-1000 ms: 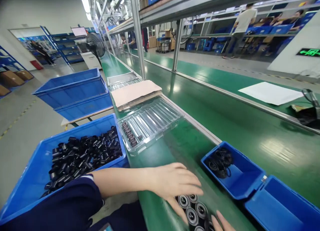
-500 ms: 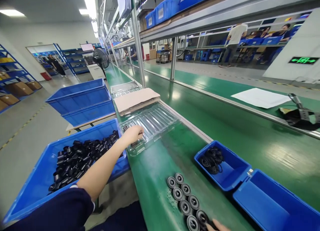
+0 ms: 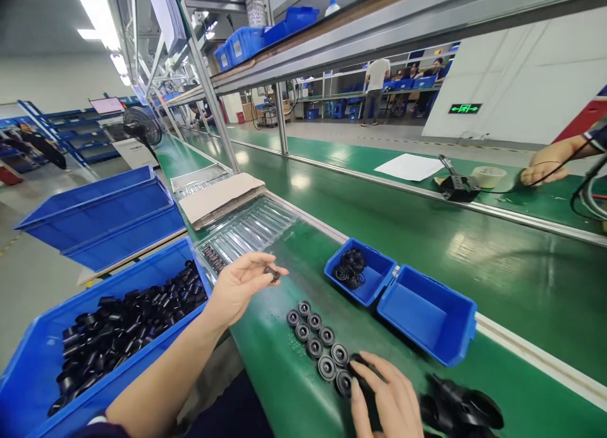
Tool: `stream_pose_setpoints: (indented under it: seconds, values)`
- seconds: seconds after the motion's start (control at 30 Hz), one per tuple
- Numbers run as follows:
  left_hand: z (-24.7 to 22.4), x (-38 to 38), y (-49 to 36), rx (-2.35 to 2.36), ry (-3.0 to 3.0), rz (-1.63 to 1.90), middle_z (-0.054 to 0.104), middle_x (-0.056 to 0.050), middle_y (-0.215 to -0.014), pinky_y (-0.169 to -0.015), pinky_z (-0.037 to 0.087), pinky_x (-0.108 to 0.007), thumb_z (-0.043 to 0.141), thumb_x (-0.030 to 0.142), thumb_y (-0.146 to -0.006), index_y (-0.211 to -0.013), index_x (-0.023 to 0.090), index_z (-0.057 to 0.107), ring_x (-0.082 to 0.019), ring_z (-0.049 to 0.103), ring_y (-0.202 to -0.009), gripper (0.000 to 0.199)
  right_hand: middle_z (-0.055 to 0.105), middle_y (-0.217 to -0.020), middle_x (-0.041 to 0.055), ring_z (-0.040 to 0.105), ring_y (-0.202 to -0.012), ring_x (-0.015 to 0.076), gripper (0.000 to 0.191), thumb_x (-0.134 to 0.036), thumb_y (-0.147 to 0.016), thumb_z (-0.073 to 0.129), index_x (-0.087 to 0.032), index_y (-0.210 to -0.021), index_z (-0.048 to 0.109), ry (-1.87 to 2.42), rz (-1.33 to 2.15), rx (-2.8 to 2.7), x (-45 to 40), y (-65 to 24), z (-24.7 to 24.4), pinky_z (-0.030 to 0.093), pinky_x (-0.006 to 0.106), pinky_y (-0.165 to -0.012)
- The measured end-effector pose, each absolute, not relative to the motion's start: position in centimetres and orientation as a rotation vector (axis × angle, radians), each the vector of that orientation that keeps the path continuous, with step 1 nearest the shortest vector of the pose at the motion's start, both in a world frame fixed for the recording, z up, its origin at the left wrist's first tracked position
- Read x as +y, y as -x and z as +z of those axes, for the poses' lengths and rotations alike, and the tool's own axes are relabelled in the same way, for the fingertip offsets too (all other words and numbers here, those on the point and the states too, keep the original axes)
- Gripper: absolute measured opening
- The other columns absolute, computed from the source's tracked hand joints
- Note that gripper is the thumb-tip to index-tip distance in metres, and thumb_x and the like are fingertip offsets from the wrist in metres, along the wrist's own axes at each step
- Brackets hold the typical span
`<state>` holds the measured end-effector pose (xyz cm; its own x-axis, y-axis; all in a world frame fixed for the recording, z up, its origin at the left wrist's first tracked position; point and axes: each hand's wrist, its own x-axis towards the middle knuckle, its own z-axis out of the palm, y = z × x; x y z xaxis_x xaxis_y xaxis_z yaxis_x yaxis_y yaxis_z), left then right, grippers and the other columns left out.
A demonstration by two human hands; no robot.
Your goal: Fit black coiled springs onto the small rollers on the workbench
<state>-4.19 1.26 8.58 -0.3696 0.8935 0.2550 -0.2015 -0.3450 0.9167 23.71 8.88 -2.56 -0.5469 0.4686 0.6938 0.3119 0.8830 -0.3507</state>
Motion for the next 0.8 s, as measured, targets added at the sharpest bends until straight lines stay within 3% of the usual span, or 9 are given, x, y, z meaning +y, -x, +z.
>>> stream_pose_setpoints:
  seconds: [0.17, 0.3, 0.8]
  values:
    - [8.7, 1.3, 2.1, 0.732, -0.167, 1.729, 0.069, -0.007, -0.093, -0.074, 0.061, -0.016, 0.067, 0.013, -0.092, -0.097, 0.009, 0.071, -0.015, 0.073, -0.092, 0.008, 0.058, -0.12, 0.0119, 0.055, -0.113, 0.0219, 0.021, -0.025, -0.096, 0.055, -0.015, -0.113, 0.063, 0.552, 0.252, -2.166, 9.0, -23.4, -3.3, 0.041, 0.036, -0.097]
    - [9.4, 1.2, 1.2, 0.63, 0.254, 1.623, 0.067, -0.007, -0.085, -0.062, 0.061, -0.015, 0.049, 0.02, -0.103, -0.091, 0.005, 0.069, -0.012, 0.072, -0.079, 0.028, 0.058, -0.12, 0.0114, 0.055, -0.112, 0.0211, 0.02, -0.024, -0.096, 0.056, -0.016, -0.112, 0.063, 0.564, 0.259, -2.161, 8.9, -23.6, -3.2, 0.042, 0.036, -0.097]
    - [8.8, 3.1, 0.5, 0.733, 0.273, 1.545, 0.067, -0.004, -0.083, -0.062, 0.06, -0.013, 0.051, 0.024, -0.102, -0.082, 0.008, 0.067, -0.009, 0.071, -0.08, 0.03, 0.059, -0.12, 0.011, 0.058, -0.112, 0.0204, 0.021, -0.015, -0.093, 0.058, -0.016, -0.114, 0.063, 0.614, 0.386, -2.141, 8.0, -23.6, -2.9, 0.047, 0.036, -0.095]
